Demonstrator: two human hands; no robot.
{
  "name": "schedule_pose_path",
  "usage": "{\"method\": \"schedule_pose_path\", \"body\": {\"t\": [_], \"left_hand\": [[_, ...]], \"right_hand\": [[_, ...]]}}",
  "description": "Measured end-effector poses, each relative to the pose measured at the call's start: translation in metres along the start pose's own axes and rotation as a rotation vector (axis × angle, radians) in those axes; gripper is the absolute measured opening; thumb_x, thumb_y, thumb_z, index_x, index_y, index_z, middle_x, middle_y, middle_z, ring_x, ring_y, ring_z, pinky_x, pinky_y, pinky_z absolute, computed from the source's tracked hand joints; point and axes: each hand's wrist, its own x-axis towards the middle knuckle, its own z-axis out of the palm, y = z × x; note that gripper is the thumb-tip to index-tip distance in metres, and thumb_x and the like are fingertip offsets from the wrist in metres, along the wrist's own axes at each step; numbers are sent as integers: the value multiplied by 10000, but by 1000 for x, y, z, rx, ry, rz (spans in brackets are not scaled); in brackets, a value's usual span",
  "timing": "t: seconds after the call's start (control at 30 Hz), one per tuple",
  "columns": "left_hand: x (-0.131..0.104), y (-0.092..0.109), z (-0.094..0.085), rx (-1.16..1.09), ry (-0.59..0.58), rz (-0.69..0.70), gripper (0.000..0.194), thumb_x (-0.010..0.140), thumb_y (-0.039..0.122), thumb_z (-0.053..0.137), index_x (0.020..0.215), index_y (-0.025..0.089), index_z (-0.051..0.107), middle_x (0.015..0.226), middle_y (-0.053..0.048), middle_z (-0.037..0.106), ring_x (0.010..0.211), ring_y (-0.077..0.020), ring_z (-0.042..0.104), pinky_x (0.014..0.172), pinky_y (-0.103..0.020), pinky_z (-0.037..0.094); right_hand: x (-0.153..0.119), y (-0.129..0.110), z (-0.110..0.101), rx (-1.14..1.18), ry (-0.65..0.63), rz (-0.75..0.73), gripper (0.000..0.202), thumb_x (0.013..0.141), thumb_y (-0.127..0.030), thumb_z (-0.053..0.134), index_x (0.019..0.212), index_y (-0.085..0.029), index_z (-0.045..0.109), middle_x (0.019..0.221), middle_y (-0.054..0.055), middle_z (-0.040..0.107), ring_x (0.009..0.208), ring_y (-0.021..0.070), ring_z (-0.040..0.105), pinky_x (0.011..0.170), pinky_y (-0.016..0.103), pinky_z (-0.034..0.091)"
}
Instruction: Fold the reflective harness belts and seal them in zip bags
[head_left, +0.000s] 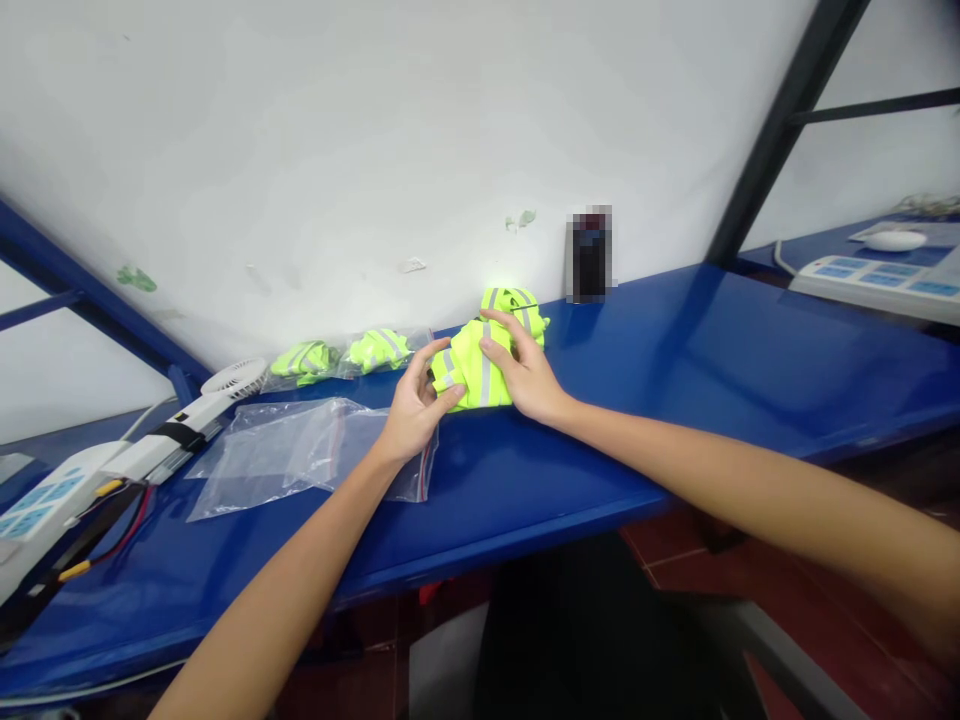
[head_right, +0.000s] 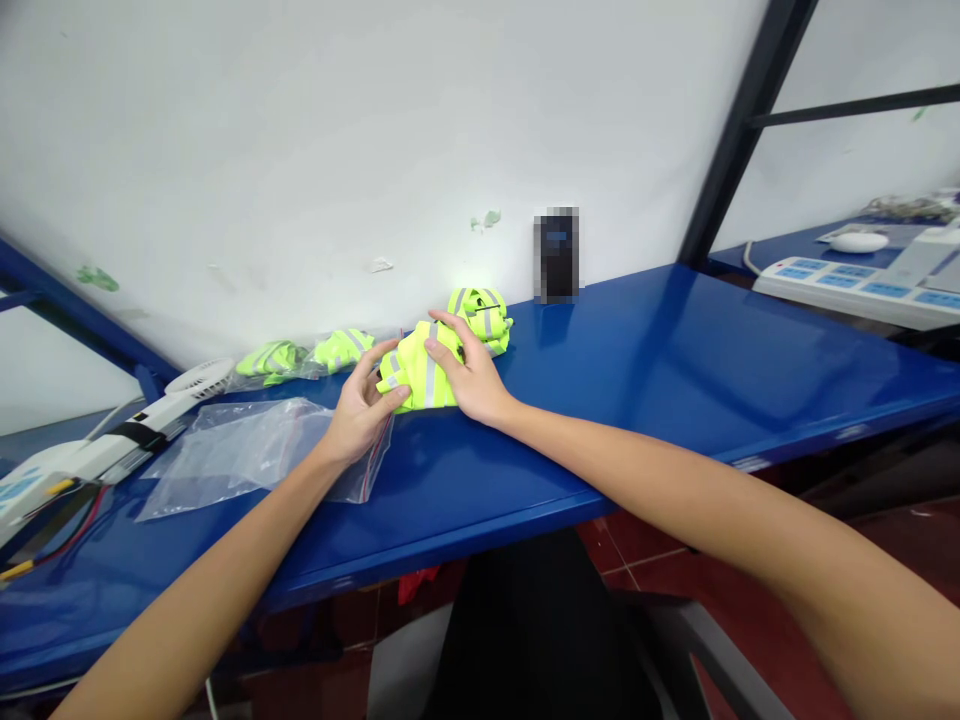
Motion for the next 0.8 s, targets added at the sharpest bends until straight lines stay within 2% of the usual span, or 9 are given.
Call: {"method": "schedule_pose_path", "body": {"t": [0.1,0.27,0.37,0.47,0.53,0.67,0.8], "left_hand": [[1,1,-2,59,13,16,619,795,380,749,1332,225,483,1329,-111,577,1145,-245,620,921,-324,538],[1,3,1,114,43,7,586,828,404,711,1327,221,464,1266,-105,594,1055,-214,644,848,-303,552],[0,5,4,226,89,31,518,889,436,631,1326,213,467,1204,-98,607,867,-156,650,708,-251,540],[-4,6,6,411,138,83,443,946,448,535,1328,233,471,1140,-75,613,632,-86,555,546,-216,454],[-6,6,6,516,162,118,408,962,440,506,1321,247,477,1126,-62,611,585,-72,502,518,-217,416],[-6,6,5,527,136,150,388,953,428,526,1293,246,487,1159,-60,597,667,-95,544,539,-212,429],[-3,9,0,394,82,126,497,871,440,649,1290,223,491,1270,-103,562,971,-184,606,671,-226,511]], "right_hand": [[0,-3,-1,-30,-27,-57,406,954,-478,521,1283,-244,563,1372,57,582,1305,235,508,1128,407,379],[0,-5,-3,-77,-74,-106,416,968,-513,477,1260,-230,566,1326,71,605,1264,233,536,1109,401,393],[-1,-5,-3,-104,-83,-117,456,977,-536,438,1302,-230,529,1352,82,580,1279,238,521,1113,410,385],[-3,-4,-2,-126,-84,-140,502,975,-555,426,1361,-237,475,1410,87,531,1328,242,474,1141,422,351],[-3,-3,-2,-146,-84,-149,534,971,-568,424,1394,-243,443,1443,88,502,1354,247,448,1157,437,329],[-4,-3,-3,-196,-85,-162,560,963,-575,436,1421,-252,428,1471,83,485,1390,253,414,1185,455,291],[-5,-4,-2,-205,-103,-178,537,973,-553,433,1429,-270,451,1489,62,483,1403,245,409,1188,454,294]]}}
